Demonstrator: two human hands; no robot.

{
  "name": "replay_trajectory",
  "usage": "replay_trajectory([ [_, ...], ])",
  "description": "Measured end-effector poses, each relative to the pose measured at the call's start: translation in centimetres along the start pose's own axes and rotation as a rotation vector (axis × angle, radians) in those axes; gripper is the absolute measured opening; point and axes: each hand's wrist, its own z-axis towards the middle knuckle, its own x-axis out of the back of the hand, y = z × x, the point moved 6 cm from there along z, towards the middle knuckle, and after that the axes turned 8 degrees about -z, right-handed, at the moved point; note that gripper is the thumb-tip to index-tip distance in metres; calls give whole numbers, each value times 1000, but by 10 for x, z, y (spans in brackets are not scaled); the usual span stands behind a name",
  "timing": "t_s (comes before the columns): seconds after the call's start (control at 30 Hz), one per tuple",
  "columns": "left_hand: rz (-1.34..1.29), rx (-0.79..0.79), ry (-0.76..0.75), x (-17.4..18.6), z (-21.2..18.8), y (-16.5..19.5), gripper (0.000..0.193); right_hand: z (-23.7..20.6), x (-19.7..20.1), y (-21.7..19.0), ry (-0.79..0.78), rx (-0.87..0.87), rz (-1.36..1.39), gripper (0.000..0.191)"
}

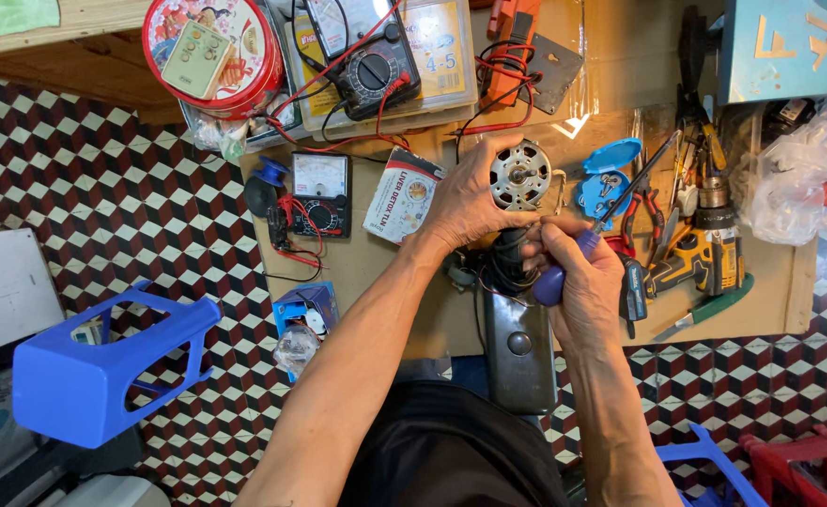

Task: The person uses a cordless drill and a screwdriver to remove and adjust screws on a motor housing. They also use pliers to strip and connect wires to the motor terminals. The work is performed on a cluttered workbench with various tools and electronic components.

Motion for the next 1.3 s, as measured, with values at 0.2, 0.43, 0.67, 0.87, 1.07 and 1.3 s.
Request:
replay_trajectory([
  [0.2,0,-37,12,2,1,2,100,7,-4,-6,41,135,-165,12],
  [0.43,-9,-75,20,3,1,0,100,5,-31,-34,148,673,-1035,13],
  [0.67,-69,-88,42,3,-2,3,81,18,-40,-32,101,660,-1174,19],
  [0.87,-49,-60,42,1,-2,3,77,16,-40,-31,102,710,-1155,19],
  [1.07,-16,-103,56,-2,-3,6,77,14,-39,-29,187,689,-1213,21],
  [1.3,14,-114,65,-3,-4,8,76,12,-36,-30,197,714,-1231,24],
])
